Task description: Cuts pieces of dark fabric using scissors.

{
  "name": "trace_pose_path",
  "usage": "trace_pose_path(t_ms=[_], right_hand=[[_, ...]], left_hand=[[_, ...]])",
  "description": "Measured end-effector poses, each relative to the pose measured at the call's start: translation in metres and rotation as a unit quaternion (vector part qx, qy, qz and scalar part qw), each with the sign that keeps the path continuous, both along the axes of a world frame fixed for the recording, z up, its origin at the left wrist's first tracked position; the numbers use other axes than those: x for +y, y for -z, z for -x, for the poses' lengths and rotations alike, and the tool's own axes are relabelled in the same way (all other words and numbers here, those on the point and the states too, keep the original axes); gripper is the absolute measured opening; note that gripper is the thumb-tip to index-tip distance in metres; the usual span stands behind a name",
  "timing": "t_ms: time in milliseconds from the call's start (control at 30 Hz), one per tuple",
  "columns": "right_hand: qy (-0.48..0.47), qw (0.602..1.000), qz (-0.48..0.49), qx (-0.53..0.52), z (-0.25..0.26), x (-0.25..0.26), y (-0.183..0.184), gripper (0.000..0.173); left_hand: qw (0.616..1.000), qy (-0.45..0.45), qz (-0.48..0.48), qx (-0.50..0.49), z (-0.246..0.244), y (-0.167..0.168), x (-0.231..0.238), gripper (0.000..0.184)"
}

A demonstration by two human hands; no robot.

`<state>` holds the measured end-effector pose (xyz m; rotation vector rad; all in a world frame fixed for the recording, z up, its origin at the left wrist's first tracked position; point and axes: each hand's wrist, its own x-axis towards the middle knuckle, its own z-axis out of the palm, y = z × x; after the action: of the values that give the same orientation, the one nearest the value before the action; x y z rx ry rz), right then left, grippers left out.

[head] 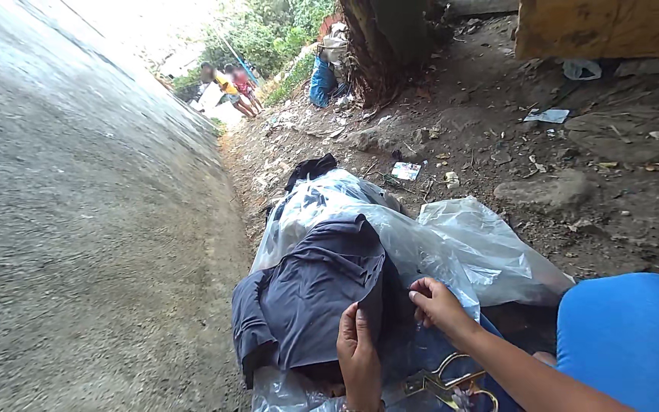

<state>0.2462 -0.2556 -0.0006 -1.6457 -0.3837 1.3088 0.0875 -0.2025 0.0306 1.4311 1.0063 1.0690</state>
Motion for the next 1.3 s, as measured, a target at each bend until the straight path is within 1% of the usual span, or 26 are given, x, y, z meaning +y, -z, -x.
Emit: trace_pose_path(t_ms=[100,200,233,300,367,433,467,533,600,633,700,767,800,833,867,900,933,967,1000,1067,1100,1133,1167,1200,1267,1300], right_hand=[[-0.076,0.989,0.006,-0.126,-0.008,0.003,0.002,0.036],[-0.206,0.952,0.056,-0.22,-0.012,0.019,0.001,0.062],[-0.253,0.933,0.087,-0.242,-0.011,0.026,-0.002,0.062],[-0.296,0.91,0.102,-0.271,-0.007,0.033,-0.006,0.049],[-0.255,0.926,0.03,-0.275,-0.005,0.029,-0.004,0.038],[-0.179,0.951,-0.072,-0.243,-0.001,0.021,0.0,0.03],[-0.147,0.961,-0.103,-0.21,0.001,0.017,0.0,0.028],[-0.081,0.981,-0.133,-0.111,0.007,0.01,-0.003,0.022],[-0.007,0.986,-0.168,-0.007,0.015,0.004,-0.009,0.017],[0.022,0.982,-0.184,0.035,0.018,0.002,-0.014,0.021],[0.043,0.973,-0.202,0.104,0.02,-0.003,-0.026,0.039],[0.043,0.964,-0.211,0.153,0.02,-0.007,-0.035,0.057],[0.04,0.962,-0.216,0.164,0.02,-0.008,-0.036,0.057],[0.043,0.961,-0.214,0.171,0.021,-0.009,-0.035,0.049],[0.058,0.961,-0.198,0.185,0.022,-0.01,-0.033,0.036],[0.078,0.961,-0.167,0.207,0.023,-0.01,-0.032,0.022],[0.095,0.96,-0.135,0.226,0.024,-0.008,-0.031,0.012],[0.102,0.96,-0.106,0.237,0.023,-0.006,-0.029,0.022],[0.102,0.964,-0.081,0.23,0.023,-0.004,-0.027,0.032],[0.073,0.979,-0.06,0.18,0.025,-0.003,-0.02,0.034],[0.064,0.985,-0.049,0.155,0.027,-0.002,-0.017,0.043],[0.063,0.987,-0.034,0.141,0.029,0.001,-0.015,0.057],[0.068,0.988,-0.018,0.135,0.031,0.004,-0.015,0.067],[0.074,0.988,-0.012,0.134,0.032,0.008,-0.016,0.076],[0.063,0.988,-0.051,0.13,0.029,0.014,-0.03,0.089],[0.04,0.987,-0.097,0.119,0.025,0.019,-0.045,0.087]], left_hand=[[1.0,0.009,-0.001,0.006,-0.001,0.003,-0.003,0.021],[0.999,0.023,-0.016,0.024,-0.003,0.009,-0.008,0.021],[0.999,0.026,-0.021,0.032,-0.003,0.011,-0.01,0.021],[0.998,0.026,-0.035,0.047,-0.003,0.014,-0.014,0.022],[0.997,0.016,-0.049,0.048,-0.002,0.012,-0.016,0.023],[0.998,-0.01,-0.052,0.033,-0.001,0.009,-0.019,0.023],[0.998,-0.024,-0.055,0.022,-0.001,0.006,-0.021,0.022],[0.996,-0.052,-0.075,0.003,-0.001,0.001,-0.024,0.022],[0.991,-0.074,-0.111,-0.021,-0.003,-0.004,-0.025,0.02],[0.988,-0.078,-0.126,-0.035,-0.003,-0.006,-0.025,0.018],[0.985,-0.054,-0.155,-0.046,-0.003,-0.007,-0.022,0.017],[0.98,0.004,-0.197,-0.014,0.0,0.003,-0.018,0.018],[0.973,0.036,-0.225,0.022,0.001,0.01,-0.016,0.019],[0.963,0.063,-0.254,0.067,0.0,0.016,-0.016,0.019],[0.951,0.087,-0.277,0.109,-0.001,0.021,-0.016,0.019],[0.94,0.102,-0.291,0.143,-0.001,0.026,-0.018,0.019],[0.934,0.114,-0.294,0.167,-0.002,0.03,-0.02,0.018],[0.932,0.127,-0.286,0.181,-0.001,0.034,-0.022,0.018],[0.935,0.141,-0.27,0.183,0.0,0.036,-0.024,0.018],[0.956,0.151,-0.203,0.151,0.008,0.035,-0.032,0.018],[0.975,0.128,-0.139,0.121,0.014,0.032,-0.039,0.02],[0.992,0.084,-0.049,0.08,0.021,0.027,-0.045,0.023],[0.998,0.025,0.051,0.037,0.027,0.021,-0.048,0.027],[0.989,-0.034,0.144,-0.004,0.034,0.016,-0.047,0.032],[0.942,-0.142,0.296,-0.069,0.047,0.001,-0.036,0.041],[0.916,-0.176,0.346,-0.102,0.053,-0.006,-0.027,0.044]])
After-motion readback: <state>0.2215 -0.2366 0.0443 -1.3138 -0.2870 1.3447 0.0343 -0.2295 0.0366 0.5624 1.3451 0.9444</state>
